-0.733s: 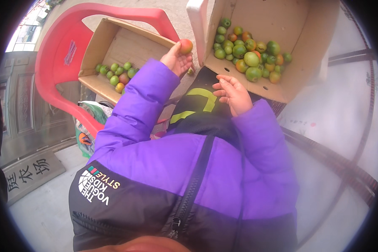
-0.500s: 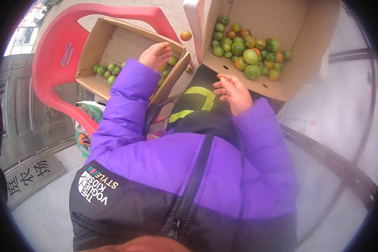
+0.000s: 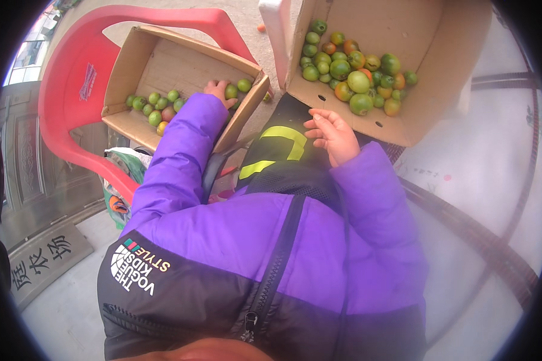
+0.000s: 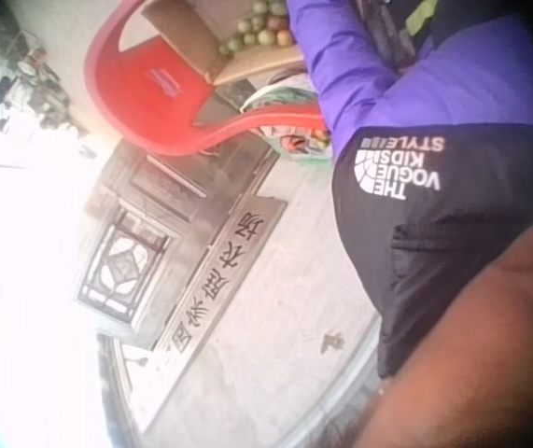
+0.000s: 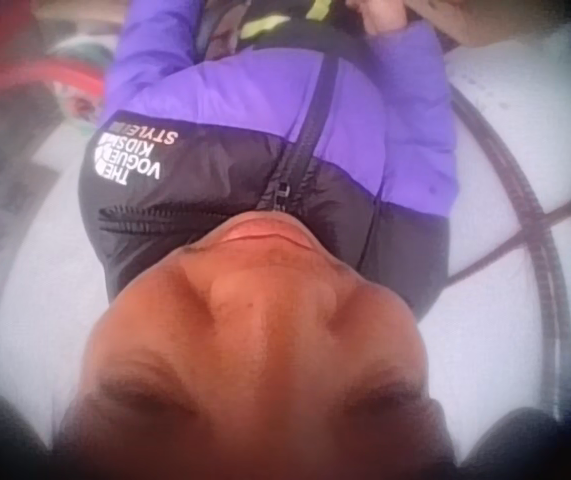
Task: The person transfers small green and red tomatoes from a cardboard box on the floor into a second cardboard box resting on a red plastic chair. The person handles the tomatoes one at a time by hand, moving them between the two boxes.
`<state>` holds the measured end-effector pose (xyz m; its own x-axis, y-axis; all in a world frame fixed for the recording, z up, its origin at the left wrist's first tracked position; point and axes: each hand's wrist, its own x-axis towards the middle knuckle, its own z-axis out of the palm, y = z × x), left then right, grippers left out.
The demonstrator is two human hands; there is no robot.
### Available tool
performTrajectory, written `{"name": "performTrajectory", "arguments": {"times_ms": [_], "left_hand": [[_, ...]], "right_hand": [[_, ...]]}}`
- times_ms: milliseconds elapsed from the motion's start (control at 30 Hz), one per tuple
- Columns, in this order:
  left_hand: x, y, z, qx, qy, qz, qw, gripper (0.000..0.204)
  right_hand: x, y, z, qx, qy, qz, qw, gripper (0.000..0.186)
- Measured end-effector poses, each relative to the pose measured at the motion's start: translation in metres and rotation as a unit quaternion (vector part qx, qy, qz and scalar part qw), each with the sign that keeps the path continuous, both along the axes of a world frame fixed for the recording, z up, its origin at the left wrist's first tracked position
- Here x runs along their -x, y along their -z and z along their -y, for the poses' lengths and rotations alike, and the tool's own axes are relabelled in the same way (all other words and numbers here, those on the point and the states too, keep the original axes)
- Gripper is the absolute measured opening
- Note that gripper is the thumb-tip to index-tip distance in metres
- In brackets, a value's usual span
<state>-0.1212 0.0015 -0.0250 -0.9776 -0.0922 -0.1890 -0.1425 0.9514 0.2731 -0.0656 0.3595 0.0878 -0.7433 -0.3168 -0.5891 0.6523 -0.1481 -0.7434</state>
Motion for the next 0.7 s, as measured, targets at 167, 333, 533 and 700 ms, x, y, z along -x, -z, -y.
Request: {"name": "performTrajectory", "arguments": {"times_ms": [167, 333, 533, 700], "left_hand": [[-0.023, -0.05, -0.02, -0.098, -0.075, -0.1, 0.987, 0.064], [-0.067, -0.121, -0.082, -0.336, 0.051, -0.164, 0.926, 0.065], [-0.089, -0.136, -0.124, -0.481, 0.123, -0.014, 0.868, 0.074], [-0.041, -0.085, -0.031, -0.335, -0.04, -0.142, 0.931, 0.039]], "right_hand": [[0.001, -0.002, 0.003, -0.007, 0.005, 0.002, 1.0, 0.033], [-0.001, -0.019, 0.022, -0.001, -0.098, -0.067, 0.993, 0.048], [-0.006, -0.017, 0.03, 0.044, -0.128, -0.108, 0.985, 0.059], [0.019, -0.001, -0.024, 0.075, 0.197, -0.101, 0.972, 0.046]]}}
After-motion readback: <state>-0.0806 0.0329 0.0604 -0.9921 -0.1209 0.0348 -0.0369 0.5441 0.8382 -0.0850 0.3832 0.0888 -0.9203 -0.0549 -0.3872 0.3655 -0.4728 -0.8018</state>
